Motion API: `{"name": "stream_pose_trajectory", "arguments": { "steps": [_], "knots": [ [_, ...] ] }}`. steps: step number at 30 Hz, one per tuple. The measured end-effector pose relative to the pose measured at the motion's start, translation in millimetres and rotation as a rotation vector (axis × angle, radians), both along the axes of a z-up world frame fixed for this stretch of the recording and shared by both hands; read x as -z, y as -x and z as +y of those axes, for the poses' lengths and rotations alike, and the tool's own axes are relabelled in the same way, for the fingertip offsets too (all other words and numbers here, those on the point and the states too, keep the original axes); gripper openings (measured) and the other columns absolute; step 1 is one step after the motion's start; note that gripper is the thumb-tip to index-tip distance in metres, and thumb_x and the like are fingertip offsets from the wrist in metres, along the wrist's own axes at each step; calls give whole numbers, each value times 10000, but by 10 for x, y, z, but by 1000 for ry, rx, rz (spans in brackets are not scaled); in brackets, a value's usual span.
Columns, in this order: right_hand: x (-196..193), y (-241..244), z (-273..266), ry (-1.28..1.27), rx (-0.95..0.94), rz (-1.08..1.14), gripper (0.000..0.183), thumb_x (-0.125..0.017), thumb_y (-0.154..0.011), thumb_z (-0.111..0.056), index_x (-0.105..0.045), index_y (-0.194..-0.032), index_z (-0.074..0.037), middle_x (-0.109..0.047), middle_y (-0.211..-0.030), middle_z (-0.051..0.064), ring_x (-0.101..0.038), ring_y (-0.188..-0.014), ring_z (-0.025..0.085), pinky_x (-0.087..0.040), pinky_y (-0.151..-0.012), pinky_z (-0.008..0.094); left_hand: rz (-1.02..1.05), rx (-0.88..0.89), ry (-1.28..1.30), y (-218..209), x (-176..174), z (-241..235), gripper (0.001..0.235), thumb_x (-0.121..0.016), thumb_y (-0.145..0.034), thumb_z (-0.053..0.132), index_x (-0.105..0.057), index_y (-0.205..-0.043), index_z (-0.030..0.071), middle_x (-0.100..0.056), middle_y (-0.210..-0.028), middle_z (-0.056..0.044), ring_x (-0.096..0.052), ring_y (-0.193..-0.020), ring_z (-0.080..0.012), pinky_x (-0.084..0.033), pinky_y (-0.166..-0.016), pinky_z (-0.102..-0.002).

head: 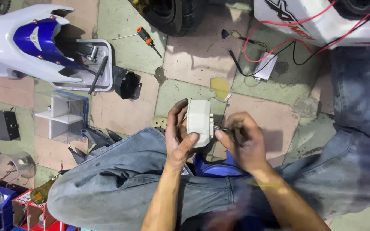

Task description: The person disassembles a white scooter speedometer housing using a screwdriver, then reassembles it. They then move to the scooter's front handlebar area to connect and test wires using a multimeter.

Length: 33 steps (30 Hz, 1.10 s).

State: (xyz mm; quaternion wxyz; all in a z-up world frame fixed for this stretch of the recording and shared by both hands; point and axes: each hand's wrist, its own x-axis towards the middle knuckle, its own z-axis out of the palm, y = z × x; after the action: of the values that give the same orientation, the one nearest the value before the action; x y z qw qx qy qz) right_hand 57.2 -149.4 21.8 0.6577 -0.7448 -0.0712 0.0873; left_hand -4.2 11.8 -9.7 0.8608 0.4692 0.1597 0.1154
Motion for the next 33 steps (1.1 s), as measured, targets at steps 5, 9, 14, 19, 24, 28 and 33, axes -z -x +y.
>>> {"name": "stream_pose_trajectory", "arguments": {
  "steps": [5,9,14,19,24,28,33],
  "knots": [
    [37,-139,31,-435,-301,470,1014,-876,-732,-212,-348,-1578,-35,-611,-1346,203,-606,-1158,267,-540,-985,438,41,56,-120,11,-29,-81,1071,-904,-717,314,-305,-1545,-2,-457,-1488,-171,-580,-1242,-262,-512,-1007,-346],
    [650,12,-192,-564,-256,571,912,-848,-716,-49,-420,-1517,34,-647,-1307,195,-712,-1074,267,-618,-880,403,60,120,-211,6,-196,-34,1079,-933,-699,221,-310,-1548,-16,-449,-1502,-214,-555,-1272,-297,-455,-1089,-424],
    [792,73,-312,-681,-204,645,968,-851,-693,-125,-417,-1552,-14,-748,-1096,192,-753,-970,218,-619,-796,321,218,222,-489,-62,-452,-19,1098,-953,-642,373,-406,-1525,16,-536,-1482,-253,-613,-1264,-385,-476,-1077,-457],
    [415,-32,-240,-460,-159,547,813,-765,-760,-279,-510,-1471,23,-705,-1202,204,-724,-1005,222,-610,-834,342,225,168,-340,-22,-280,-47,1075,-916,-670,403,-402,-1520,-7,-575,-1424,-287,-634,-1172,-351,-501,-1024,-480],
    [227,-32,-448,0,-82,6,180,-750,-896,-44,-758,-1064,20,-775,-958,176,-757,-951,267,-604,-823,394,168,91,49,75,13,5,1084,-846,-689,391,-334,-1533,-56,-588,-1361,-310,-635,-1118,-341,-549,-937,-478],
    [-271,-26,-293,28,-78,-191,201,-843,-778,19,-763,-962,21,-777,-891,187,-787,-829,319,-627,-722,406,112,85,319,86,105,23,1015,-759,-694,292,-331,-1554,-35,-621,-1271,-269,-693,-1041,-317,-622,-871,-435],
    [-491,104,-393,297,-162,-330,151,-800,-851,-88,-738,-973,-23,-773,-1025,159,-782,-933,241,-608,-916,306,32,149,564,145,-79,41,975,-849,-798,196,-318,-1576,-55,-482,-1512,-226,-525,-1336,-316,-448,-1125,-361]
  ]
}}
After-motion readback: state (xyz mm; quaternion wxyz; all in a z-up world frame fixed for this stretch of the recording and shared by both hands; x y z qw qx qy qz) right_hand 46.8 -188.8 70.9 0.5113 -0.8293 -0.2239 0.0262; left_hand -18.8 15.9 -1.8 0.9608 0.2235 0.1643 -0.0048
